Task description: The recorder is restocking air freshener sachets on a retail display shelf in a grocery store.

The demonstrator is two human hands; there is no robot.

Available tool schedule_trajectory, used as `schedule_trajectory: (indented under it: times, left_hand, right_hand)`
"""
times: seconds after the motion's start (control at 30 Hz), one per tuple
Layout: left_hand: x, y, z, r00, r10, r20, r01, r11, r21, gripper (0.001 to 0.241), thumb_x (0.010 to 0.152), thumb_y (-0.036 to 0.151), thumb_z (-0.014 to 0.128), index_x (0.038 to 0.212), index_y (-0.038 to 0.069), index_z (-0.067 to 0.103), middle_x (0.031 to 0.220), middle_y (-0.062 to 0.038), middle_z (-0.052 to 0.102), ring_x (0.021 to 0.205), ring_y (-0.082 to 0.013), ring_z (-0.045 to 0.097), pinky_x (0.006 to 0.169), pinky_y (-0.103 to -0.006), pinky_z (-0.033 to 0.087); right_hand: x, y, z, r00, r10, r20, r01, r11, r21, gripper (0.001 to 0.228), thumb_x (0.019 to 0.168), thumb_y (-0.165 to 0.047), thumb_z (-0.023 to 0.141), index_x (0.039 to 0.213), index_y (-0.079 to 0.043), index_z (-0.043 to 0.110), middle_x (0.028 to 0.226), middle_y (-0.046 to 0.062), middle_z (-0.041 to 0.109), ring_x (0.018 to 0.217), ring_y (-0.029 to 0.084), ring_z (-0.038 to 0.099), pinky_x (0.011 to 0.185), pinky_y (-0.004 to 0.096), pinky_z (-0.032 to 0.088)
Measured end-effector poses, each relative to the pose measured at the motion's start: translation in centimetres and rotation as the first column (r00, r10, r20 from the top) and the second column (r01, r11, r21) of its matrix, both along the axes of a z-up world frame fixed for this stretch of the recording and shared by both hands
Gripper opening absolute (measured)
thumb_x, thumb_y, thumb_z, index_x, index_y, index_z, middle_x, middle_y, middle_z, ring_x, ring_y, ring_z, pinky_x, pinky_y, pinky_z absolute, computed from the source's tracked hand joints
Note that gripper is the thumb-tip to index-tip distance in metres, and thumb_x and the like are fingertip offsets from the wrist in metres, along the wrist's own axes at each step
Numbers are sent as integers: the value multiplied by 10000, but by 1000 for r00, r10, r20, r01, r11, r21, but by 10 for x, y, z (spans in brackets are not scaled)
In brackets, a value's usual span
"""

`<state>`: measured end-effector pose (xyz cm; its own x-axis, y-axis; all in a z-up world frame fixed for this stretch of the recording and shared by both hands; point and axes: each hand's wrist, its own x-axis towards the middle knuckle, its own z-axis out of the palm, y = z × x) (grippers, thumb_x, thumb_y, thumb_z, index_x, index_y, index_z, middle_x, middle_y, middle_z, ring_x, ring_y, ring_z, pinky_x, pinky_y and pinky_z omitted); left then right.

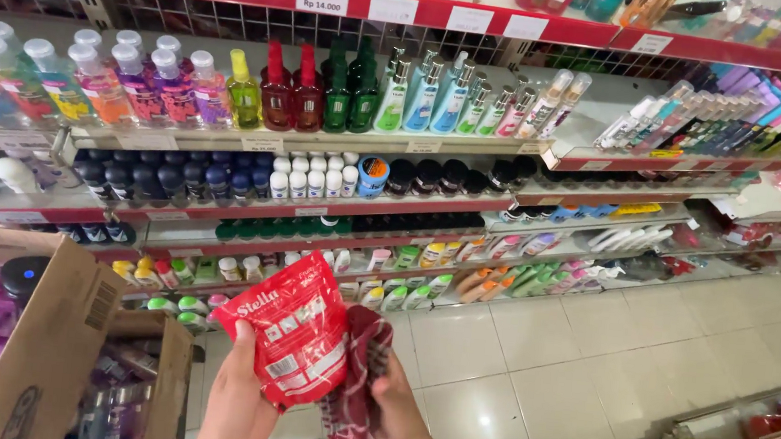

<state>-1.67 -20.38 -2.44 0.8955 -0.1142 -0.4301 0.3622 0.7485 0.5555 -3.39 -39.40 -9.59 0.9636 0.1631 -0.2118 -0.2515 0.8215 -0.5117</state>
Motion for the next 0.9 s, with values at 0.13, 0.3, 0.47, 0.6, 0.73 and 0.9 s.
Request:
schedule_trajectory:
  times: [0.13,0.3,0.47,0.6,0.73,0.9]
  left_hand:
    - [4,22,-19,999,18,-30,-16,998,63,555,1041,454,336,1313,17,543,1256,-141,682,1060,-288,700,899,-497,555]
    - [8,61,-42,999,30,-40,-14,940,340,548,1091,410,454,1272,-87,597,1158,-189,713,949,-232,683,817,-425,520]
    - [4,110,-36,962,127,242,-217,893,394,423,985,239,628,1338,18,553,1254,-103,676,1132,-136,624,996,-332,472]
    - [-4,134,-39,983,116,140,-161,910,381,711,911,126,693,1513,272,344,1428,90,535,1268,-75,570,1017,-344,474]
    - [-6,160,-9,989,67,133,-97,968,232,420,952,177,641,1350,88,544,1135,-61,665,1003,-156,623,863,-364,496]
    - [-1,202,-10,976,219,3,-218,970,105,404,1050,372,494,1252,35,588,1052,-80,673,925,-186,628,803,-369,501]
  right_hand:
    - [1,29,9,999,28,43,-11,932,-361,530,838,-145,798,1306,-12,588,1139,100,718,998,188,712,884,365,593]
    - [16,78,25,995,-93,19,92,889,-448,319,861,-52,738,1165,24,674,978,108,752,837,172,719,758,336,600]
    - [11,138,47,955,-182,235,296,654,-696,154,923,-10,711,1074,15,691,943,93,738,815,114,681,713,299,570]
    - [2,178,87,772,-15,636,624,209,-753,300,797,12,721,1093,-10,675,1033,132,726,935,230,681,795,325,582]
    - [-12,218,99,454,420,786,835,106,-539,451,679,-11,785,1111,-47,660,1121,112,725,1078,327,673,997,435,515]
    - [-18,246,80,675,305,672,595,312,-740,335,823,-23,794,1139,-34,683,1220,114,715,1156,313,684,1047,412,519]
